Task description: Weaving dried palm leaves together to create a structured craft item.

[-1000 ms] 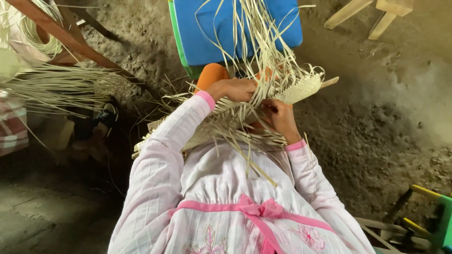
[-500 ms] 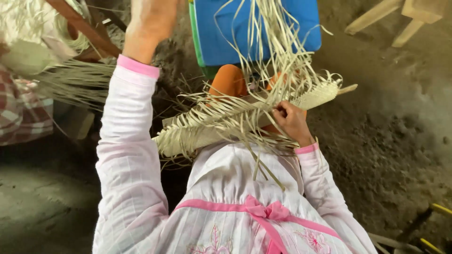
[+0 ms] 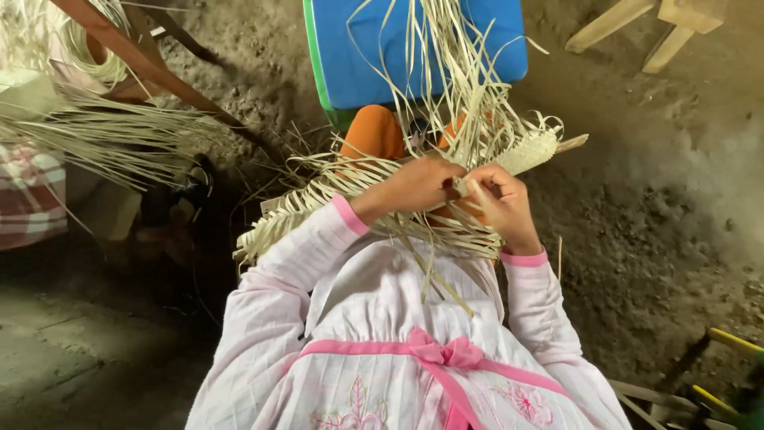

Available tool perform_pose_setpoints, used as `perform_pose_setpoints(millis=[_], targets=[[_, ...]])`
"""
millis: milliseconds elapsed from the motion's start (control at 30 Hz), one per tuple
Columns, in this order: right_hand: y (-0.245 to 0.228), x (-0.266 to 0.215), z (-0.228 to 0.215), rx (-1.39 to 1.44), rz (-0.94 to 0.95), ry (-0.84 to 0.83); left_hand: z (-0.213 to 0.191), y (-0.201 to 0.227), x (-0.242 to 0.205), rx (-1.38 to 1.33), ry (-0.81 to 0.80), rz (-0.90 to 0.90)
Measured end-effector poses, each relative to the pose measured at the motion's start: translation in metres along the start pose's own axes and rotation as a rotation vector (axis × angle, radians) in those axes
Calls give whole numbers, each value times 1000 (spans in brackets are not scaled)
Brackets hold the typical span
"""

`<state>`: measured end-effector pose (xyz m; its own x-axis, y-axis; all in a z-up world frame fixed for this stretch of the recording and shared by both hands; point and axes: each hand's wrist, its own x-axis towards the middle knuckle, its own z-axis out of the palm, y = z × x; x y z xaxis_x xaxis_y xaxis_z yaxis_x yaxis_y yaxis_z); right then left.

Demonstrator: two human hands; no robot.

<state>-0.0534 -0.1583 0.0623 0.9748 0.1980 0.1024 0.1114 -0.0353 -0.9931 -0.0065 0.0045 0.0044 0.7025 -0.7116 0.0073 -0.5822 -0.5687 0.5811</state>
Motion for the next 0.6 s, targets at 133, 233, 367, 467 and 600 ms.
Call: perform_pose_setpoints(millis=[133, 233, 367, 467, 600], targets=[[-9, 0, 13, 4, -115, -9, -11, 10, -12, -336, 273, 26], [12, 2, 9, -131, -74, 106, -53, 25, -46, -665, 445, -62], [66, 1, 2, -475, -38, 52, -66, 8, -82, -923, 455, -350], [82, 0, 2, -550, -65, 13, -79, 17, -87, -940, 380, -357], [84, 3, 6, -532, -63, 36, -90, 6, -92, -972, 353, -360]])
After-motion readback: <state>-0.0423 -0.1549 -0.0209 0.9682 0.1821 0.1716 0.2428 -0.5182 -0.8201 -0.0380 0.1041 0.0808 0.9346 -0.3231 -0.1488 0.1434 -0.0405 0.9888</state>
